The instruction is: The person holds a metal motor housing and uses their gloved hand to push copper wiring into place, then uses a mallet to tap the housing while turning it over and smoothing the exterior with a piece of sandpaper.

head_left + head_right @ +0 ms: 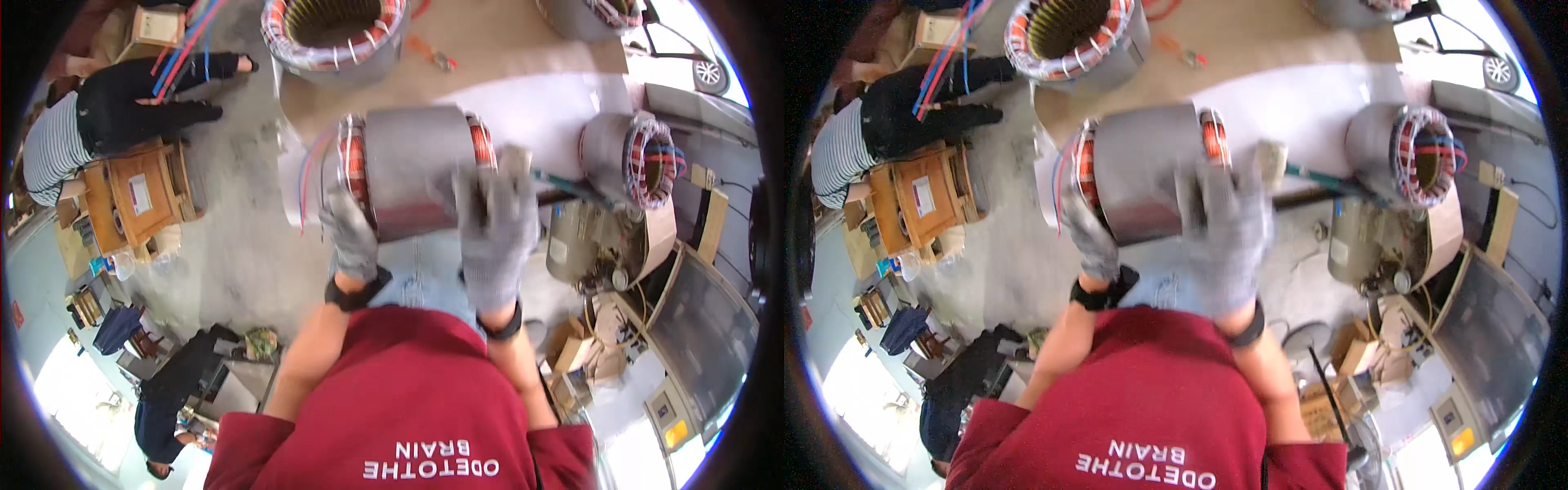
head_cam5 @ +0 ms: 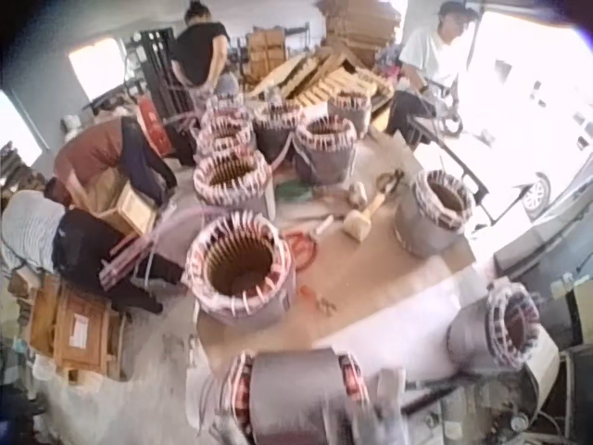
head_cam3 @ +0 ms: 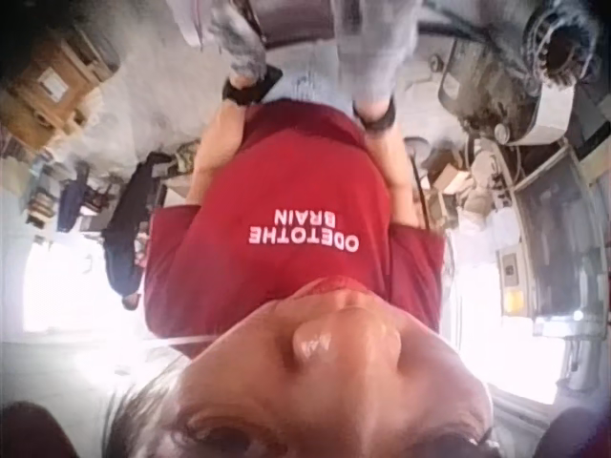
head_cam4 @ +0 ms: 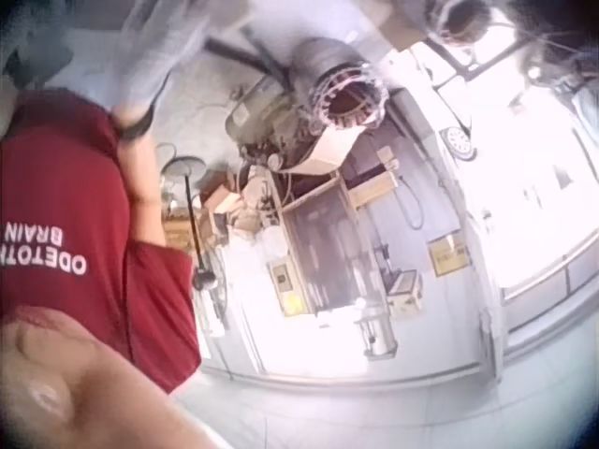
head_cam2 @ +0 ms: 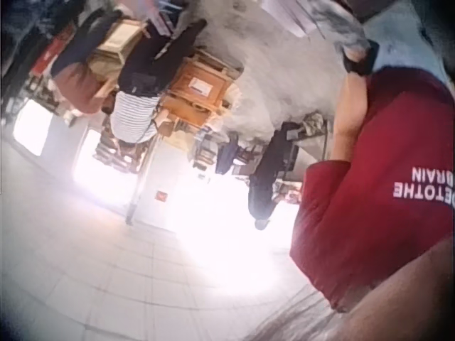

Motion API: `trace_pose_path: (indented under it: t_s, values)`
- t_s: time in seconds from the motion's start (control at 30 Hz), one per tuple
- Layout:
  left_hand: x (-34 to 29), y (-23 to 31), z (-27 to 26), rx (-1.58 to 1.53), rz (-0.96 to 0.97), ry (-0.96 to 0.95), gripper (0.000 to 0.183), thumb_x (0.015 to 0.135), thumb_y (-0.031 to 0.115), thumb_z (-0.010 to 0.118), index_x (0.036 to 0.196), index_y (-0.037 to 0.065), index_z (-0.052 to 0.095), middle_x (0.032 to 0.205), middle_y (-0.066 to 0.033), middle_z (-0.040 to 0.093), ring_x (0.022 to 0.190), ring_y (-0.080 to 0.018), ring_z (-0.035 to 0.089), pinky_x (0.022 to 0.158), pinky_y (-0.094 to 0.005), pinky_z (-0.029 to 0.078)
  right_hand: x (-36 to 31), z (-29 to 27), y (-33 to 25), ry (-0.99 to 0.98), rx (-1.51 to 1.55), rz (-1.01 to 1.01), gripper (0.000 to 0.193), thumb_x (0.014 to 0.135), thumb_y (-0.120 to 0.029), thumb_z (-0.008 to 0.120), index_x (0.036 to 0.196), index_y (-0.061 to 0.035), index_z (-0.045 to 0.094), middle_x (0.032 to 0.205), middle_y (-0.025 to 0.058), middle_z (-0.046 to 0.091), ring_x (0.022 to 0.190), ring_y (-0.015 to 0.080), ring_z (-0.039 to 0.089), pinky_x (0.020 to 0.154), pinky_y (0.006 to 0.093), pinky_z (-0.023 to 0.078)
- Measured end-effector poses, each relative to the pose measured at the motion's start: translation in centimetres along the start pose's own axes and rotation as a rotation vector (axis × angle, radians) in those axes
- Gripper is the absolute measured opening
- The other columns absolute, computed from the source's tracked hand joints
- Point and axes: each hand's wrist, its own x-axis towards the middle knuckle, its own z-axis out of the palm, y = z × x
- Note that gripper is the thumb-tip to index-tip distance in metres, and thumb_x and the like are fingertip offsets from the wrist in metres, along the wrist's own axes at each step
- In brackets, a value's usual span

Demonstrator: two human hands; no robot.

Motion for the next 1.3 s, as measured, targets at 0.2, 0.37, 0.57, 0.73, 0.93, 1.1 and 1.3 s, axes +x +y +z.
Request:
trace_pose_path:
  t_s: [0.2,0.37,0.57,0.73,0.93,1.1,1.3]
  values:
    - [-1.1,1.5,-2.0,0.079,-0.131,-0.247,0.047,0.092,0.030,0.024,0.120,-0.006,0.034,0.118,-0.0219,0.041,0.112,-0.0273,0.037,0.093,-0.0377,0.029,2.3,1.8,0.4,0.043,0.105,0.001,0.012,0.070,-0.013,0.063,0.080,-0.0101,0.059,0.073,0.0108,0.053,0.059,0.0253,0.054,0.051,0.0333,0.043]
    - [0.8,-0.7,-0.4,-0.386,-0.189,-0.238,0.048,0.090,0.028,0.027,0.123,-0.007,0.032,0.126,-0.0234,0.032,0.117,-0.0308,0.031,0.098,-0.0382,0.023,-1.8,0.1,-0.2,-0.077,0.093,0.164,0.011,0.070,-0.014,0.063,0.078,-0.0104,0.058,0.075,0.0112,0.053,0.062,0.0270,0.053,0.057,0.0342,0.042]
    - [0.1,-2.1,-0.3,0.276,0.182,-0.175,0.037,0.090,0.021,0.028,0.115,-0.004,0.039,0.113,-0.0213,0.042,0.097,-0.0329,0.042,0.084,-0.0431,0.032,-0.6,-0.4,-0.9,-0.060,-0.246,0.075,0.016,0.066,-0.012,0.064,0.081,-0.0085,0.058,0.077,0.0125,0.053,0.068,0.0278,0.052,0.060,0.0374,0.042]
    - [-0.2,-4.0,-0.5,0.533,0.778,0.022,0.036,0.089,0.025,0.030,0.106,-0.005,0.042,0.108,-0.0209,0.044,0.092,-0.0299,0.043,0.079,-0.0409,0.033,2.3,0.4,0.0,0.004,-0.162,-0.098,0.016,0.066,-0.015,0.066,0.080,-0.0093,0.060,0.078,0.0117,0.052,0.062,0.0275,0.051,0.064,0.0375,0.041]
    - [0.5,-1.8,1.1,0.075,-0.026,-0.074,0.035,0.089,0.027,0.031,0.084,-0.004,0.046,0.077,-0.0165,0.048,0.068,-0.0235,0.043,0.060,-0.0357,0.035,2.2,-1.7,1.3,-0.286,-0.061,-0.118,0.013,0.067,-0.013,0.064,0.079,-0.0092,0.060,0.077,0.0101,0.051,0.066,0.0275,0.053,0.059,0.0336,0.044]
    - [1.0,1.6,0.2,-0.285,-0.222,-0.163,0.043,0.088,0.040,0.036,0.077,0.001,0.052,0.062,-0.0029,0.051,0.054,-0.0121,0.044,0.047,-0.0277,0.034,6.0,-1.2,0.3,-0.529,-0.069,-0.276,0.012,0.066,-0.015,0.064,0.077,-0.0100,0.061,0.076,0.0090,0.050,0.065,0.0257,0.053,0.059,0.0333,0.044]
    - [0.1,1.0,0.9,-0.339,-0.191,-0.076,0.042,0.088,0.029,0.036,0.058,0.000,0.045,0.043,-0.0044,0.036,0.041,-0.0117,0.032,0.040,-0.0309,0.028,8.0,0.6,-0.1,-0.770,0.073,-0.533,0.012,0.065,-0.018,0.065,0.074,-0.0105,0.063,0.068,0.0059,0.053,0.062,0.0223,0.053,0.057,0.0329,0.044]
